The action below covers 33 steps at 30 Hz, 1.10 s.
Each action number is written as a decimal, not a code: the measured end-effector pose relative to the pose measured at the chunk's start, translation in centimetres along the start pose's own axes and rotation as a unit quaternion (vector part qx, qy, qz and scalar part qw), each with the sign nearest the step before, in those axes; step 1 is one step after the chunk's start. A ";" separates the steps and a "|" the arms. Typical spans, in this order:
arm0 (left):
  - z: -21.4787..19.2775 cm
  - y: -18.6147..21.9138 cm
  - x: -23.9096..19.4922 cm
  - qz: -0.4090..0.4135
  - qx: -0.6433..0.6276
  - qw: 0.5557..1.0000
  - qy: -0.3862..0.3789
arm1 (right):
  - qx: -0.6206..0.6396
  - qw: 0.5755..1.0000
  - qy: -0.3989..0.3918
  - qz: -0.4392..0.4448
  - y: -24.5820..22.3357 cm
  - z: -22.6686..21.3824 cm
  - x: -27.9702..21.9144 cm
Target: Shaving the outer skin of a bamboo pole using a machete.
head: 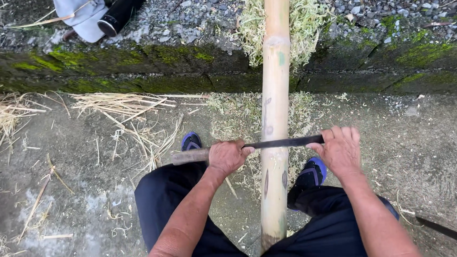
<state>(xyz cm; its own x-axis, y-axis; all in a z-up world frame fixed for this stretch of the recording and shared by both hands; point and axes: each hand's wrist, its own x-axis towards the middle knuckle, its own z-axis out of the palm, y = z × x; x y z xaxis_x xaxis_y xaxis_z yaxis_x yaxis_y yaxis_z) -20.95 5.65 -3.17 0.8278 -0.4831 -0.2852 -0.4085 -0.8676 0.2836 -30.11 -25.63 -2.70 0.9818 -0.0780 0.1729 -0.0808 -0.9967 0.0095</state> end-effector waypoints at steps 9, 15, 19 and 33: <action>-1.7 1.2 -1.0 -0.040 0.006 0.997 -0.062 | 0.014 0.993 -0.115 0.026 -1.0 -3.1 0.9; -1.1 0.4 0.0 0.024 -0.001 1.000 0.005 | -0.015 0.987 -0.159 0.035 -1.4 -3.6 1.3; -1.7 0.5 -0.4 0.002 0.014 0.997 -0.075 | -0.013 0.999 -0.046 0.010 -0.9 -0.8 -0.6; -2.3 -0.1 0.1 0.014 -0.045 0.998 -0.050 | 0.036 0.998 0.020 0.054 -2.0 -1.5 -0.8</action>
<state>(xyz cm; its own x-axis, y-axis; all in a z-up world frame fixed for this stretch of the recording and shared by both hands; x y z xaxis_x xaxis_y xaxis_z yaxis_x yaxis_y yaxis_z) -19.93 5.98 -1.12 0.7724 -0.5200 -0.3647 -0.3904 -0.8416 0.3732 -31.01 -23.50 -1.33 0.9603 -0.1862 0.2079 -0.1727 -0.9816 -0.0817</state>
